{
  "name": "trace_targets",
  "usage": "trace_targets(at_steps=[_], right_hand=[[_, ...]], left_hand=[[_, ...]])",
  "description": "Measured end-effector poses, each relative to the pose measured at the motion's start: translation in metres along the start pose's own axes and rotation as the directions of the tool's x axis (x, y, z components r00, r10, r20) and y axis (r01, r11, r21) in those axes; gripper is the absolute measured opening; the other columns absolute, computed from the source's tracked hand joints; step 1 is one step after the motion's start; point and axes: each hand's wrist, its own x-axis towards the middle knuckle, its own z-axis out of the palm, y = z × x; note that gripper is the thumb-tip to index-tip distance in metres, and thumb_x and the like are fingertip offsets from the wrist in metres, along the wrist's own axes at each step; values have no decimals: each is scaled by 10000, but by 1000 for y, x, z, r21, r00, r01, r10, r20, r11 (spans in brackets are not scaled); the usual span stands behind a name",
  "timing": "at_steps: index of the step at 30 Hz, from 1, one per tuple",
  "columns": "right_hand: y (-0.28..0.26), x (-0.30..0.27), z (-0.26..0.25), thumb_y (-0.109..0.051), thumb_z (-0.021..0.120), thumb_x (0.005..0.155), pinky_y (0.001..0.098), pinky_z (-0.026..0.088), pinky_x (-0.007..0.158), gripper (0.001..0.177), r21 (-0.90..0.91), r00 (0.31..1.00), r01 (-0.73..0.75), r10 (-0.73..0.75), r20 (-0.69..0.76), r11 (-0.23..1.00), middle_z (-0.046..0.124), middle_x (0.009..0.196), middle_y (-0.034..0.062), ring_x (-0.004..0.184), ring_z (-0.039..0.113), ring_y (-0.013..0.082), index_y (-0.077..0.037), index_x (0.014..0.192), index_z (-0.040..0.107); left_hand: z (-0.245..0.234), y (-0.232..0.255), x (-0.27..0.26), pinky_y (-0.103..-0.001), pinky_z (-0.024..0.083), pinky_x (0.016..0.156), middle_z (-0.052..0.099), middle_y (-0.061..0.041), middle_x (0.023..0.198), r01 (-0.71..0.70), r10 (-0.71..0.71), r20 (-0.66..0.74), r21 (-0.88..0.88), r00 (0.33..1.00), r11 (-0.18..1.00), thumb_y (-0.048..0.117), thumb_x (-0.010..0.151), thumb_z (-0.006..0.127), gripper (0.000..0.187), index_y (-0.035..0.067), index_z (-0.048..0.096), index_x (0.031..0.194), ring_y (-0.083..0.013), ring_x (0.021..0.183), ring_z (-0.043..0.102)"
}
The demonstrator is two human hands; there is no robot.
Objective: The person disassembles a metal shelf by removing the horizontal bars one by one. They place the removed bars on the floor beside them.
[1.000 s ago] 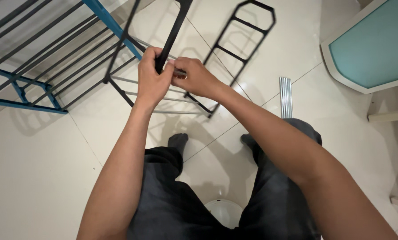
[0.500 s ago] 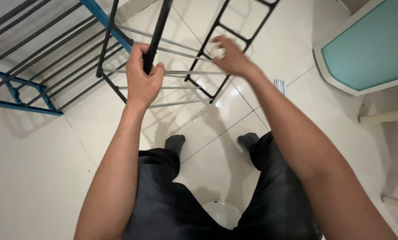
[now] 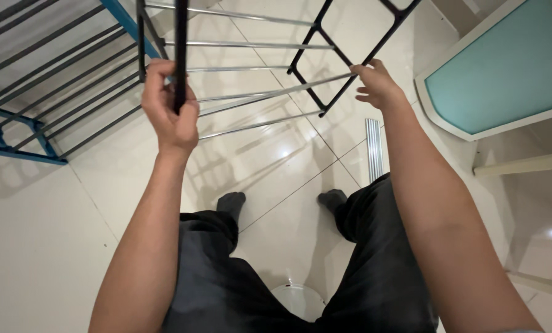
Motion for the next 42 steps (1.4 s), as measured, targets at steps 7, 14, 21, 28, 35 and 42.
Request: trace_targets(at_steps=[7,14,21,28,35,42], right_hand=[[5,16,3,-286,575,1018,418,525,836,204,30,974,201,-196,-116,979,706,1106,35,981,649,226,-167,1171,512],[-13,5,5,-53,405,1067,297,562,633,151,49,840,535,-526,-134,843,696,926,131,746,718,162,-100,1175,500],[-20,-3,1,12,393,1021,321,663,610,131,-174,692,653,-674,-260,737,683,951,102,801,792,190,-37,1047,512],[-29,-32,-4,7,429,1022,359,613,623,89,-416,631,622,-739,-235,663,710,887,146,762,773,221,-36,1049,502],[-23,-39,-8,4,502,999,498,549,724,103,-610,550,589,-816,-177,529,717,842,192,772,722,369,-43,1085,531],[-22,-43,6,-11,555,1011,540,520,693,102,-694,513,595,-856,-59,405,719,861,216,768,684,443,-30,1108,530]], left_hand=[[-12,-17,-5,-221,382,562,510,-74,964,26,-37,-104,-104,994,994,-33,801,400,417,-30,512,1203,-110,675,442],[-24,-31,-3,-250,386,562,539,-105,1114,83,-104,-197,-114,975,990,-3,801,370,413,-41,540,1175,-118,649,415],[-38,-72,-12,-335,593,833,503,-121,1300,256,-234,-160,132,959,958,29,947,384,431,-38,580,1324,-188,1004,624],[-36,-81,-16,-400,498,770,619,-156,1054,746,-731,-165,240,662,622,173,988,386,559,40,413,1530,-256,871,581],[-42,-119,-43,-431,402,1108,525,-321,1403,690,-868,-16,614,496,382,323,952,588,771,-61,254,1532,-413,1321,521],[-26,-114,-40,-453,340,1168,314,-370,1551,495,-852,83,783,517,377,318,941,628,772,-31,311,1552,-483,1440,364]])
